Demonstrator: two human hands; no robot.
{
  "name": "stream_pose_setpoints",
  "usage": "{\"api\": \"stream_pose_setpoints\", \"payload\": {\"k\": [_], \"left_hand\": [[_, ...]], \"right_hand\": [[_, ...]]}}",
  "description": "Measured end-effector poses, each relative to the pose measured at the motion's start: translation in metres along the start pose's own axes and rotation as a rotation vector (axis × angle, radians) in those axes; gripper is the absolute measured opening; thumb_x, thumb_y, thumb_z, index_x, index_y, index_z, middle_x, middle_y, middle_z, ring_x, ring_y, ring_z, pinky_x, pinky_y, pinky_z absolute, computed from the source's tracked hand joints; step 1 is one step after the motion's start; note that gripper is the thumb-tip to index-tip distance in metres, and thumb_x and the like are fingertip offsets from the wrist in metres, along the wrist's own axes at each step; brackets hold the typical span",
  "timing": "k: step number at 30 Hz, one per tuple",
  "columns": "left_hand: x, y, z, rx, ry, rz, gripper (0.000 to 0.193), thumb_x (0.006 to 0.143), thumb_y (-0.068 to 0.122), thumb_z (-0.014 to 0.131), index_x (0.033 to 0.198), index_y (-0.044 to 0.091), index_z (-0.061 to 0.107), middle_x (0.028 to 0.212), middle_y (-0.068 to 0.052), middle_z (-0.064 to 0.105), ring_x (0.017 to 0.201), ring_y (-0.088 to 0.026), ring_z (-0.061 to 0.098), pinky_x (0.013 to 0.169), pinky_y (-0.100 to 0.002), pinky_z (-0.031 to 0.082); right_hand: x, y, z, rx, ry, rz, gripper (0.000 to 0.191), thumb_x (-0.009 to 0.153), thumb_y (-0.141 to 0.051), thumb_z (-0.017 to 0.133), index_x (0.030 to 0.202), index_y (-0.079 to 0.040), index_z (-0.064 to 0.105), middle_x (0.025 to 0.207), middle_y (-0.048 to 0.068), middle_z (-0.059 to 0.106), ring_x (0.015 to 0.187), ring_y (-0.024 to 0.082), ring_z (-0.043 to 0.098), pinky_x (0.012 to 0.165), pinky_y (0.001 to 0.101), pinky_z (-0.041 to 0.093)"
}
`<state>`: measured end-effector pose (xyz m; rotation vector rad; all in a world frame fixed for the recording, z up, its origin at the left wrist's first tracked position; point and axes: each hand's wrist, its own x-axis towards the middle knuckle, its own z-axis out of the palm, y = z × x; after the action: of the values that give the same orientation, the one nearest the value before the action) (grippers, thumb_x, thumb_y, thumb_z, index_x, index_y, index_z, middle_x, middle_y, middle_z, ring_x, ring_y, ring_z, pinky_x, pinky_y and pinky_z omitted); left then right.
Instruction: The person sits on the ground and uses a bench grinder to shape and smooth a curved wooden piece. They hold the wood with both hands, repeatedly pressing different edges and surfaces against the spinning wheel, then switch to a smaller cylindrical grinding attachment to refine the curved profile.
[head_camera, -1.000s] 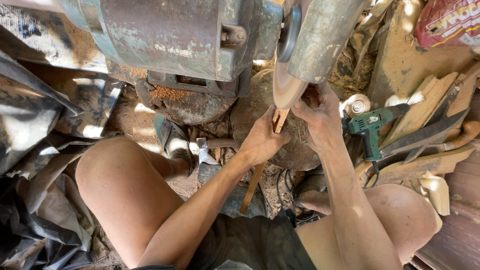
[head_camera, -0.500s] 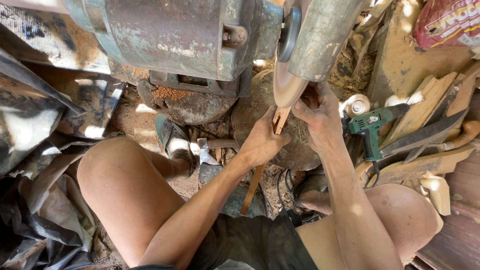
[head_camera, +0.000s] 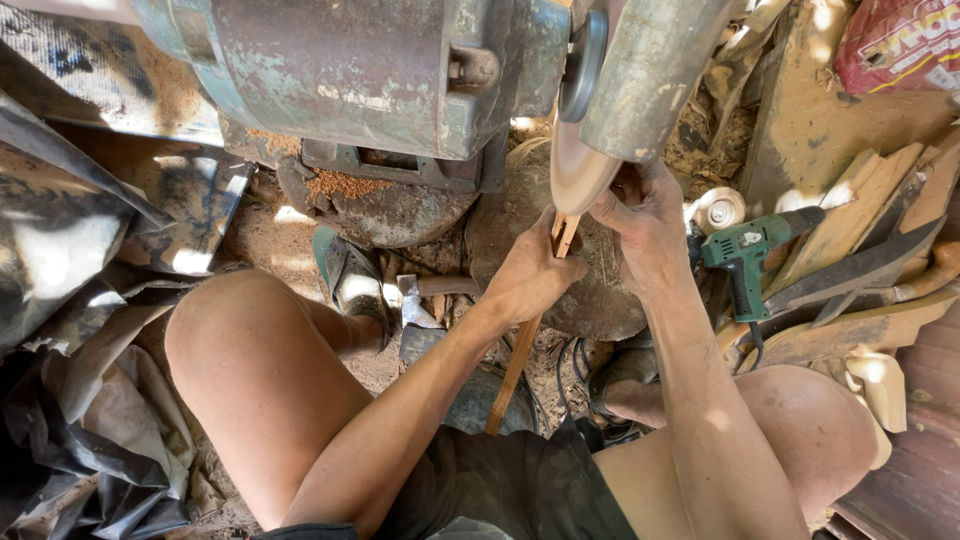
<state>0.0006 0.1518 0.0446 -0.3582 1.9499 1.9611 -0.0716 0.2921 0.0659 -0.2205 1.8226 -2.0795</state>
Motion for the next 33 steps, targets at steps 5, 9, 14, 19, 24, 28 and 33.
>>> {"api": "stream_pose_setpoints", "payload": {"k": [5,9,14,19,24,28,33], "left_hand": [[0.002,0.003,0.000,-0.005,-0.007,-0.016,0.049,0.074,0.014,0.064,0.119,0.001,0.051,0.089,-0.011,0.060,0.082,-0.023,0.061,0.080,-0.041,0.053],[0.000,0.004,-0.001,-0.031,-0.002,0.003,0.049,0.074,0.015,0.065,0.120,0.002,0.050,0.089,-0.011,0.060,0.082,-0.023,0.061,0.080,-0.041,0.053],[-0.002,0.000,-0.001,0.005,-0.019,-0.011,0.048,0.075,0.015,0.066,0.117,0.001,0.050,0.089,-0.011,0.059,0.083,-0.023,0.061,0.081,-0.041,0.053],[-0.009,-0.006,0.002,0.012,-0.024,-0.013,0.048,0.077,0.016,0.067,0.119,0.000,0.052,0.091,-0.011,0.059,0.085,-0.023,0.061,0.084,-0.043,0.052],[-0.024,-0.012,0.002,0.108,-0.045,0.158,0.069,0.072,0.012,0.068,0.135,-0.003,0.044,0.105,-0.016,0.059,0.099,-0.033,0.063,0.093,-0.046,0.053],[-0.028,-0.016,0.005,0.322,0.025,0.315,0.064,0.072,0.013,0.074,0.129,-0.006,0.049,0.115,-0.022,0.058,0.113,-0.043,0.060,0.100,-0.049,0.050],[-0.027,-0.018,0.009,0.326,-0.016,0.200,0.069,0.071,0.013,0.072,0.133,-0.003,0.045,0.116,-0.021,0.057,0.112,-0.038,0.062,0.103,-0.048,0.051]], "right_hand": [[0.002,-0.003,0.001,-0.001,0.009,0.020,0.070,0.081,-0.033,0.089,0.134,0.001,0.058,0.121,0.011,0.070,0.116,0.019,0.065,0.101,0.0369,0.057],[0.001,-0.005,0.002,-0.001,-0.004,0.003,0.070,0.082,-0.032,0.089,0.135,0.000,0.058,0.122,0.010,0.069,0.117,0.018,0.063,0.102,0.0366,0.056],[-0.002,0.000,0.002,0.011,0.005,0.002,0.075,0.080,-0.034,0.089,0.137,0.000,0.054,0.124,0.010,0.068,0.119,0.018,0.063,0.108,0.0360,0.053],[-0.012,0.003,-0.001,-0.049,0.005,-0.004,0.082,0.079,-0.038,0.090,0.141,0.002,0.053,0.126,0.012,0.064,0.116,0.020,0.062,0.106,0.0351,0.052],[-0.041,-0.008,-0.003,-0.037,0.005,-0.021,0.085,0.080,-0.037,0.091,0.142,0.004,0.049,0.128,0.013,0.060,0.118,0.022,0.060,0.107,0.0352,0.050],[-0.057,-0.018,-0.007,-0.005,-0.025,-0.032,0.084,0.079,-0.035,0.092,0.141,0.002,0.048,0.136,0.012,0.058,0.129,0.022,0.057,0.115,0.0364,0.047],[-0.056,-0.018,-0.006,0.018,-0.023,-0.010,0.083,0.078,-0.031,0.092,0.141,0.002,0.049,0.137,0.012,0.059,0.130,0.022,0.057,0.115,0.0380,0.047]]}}
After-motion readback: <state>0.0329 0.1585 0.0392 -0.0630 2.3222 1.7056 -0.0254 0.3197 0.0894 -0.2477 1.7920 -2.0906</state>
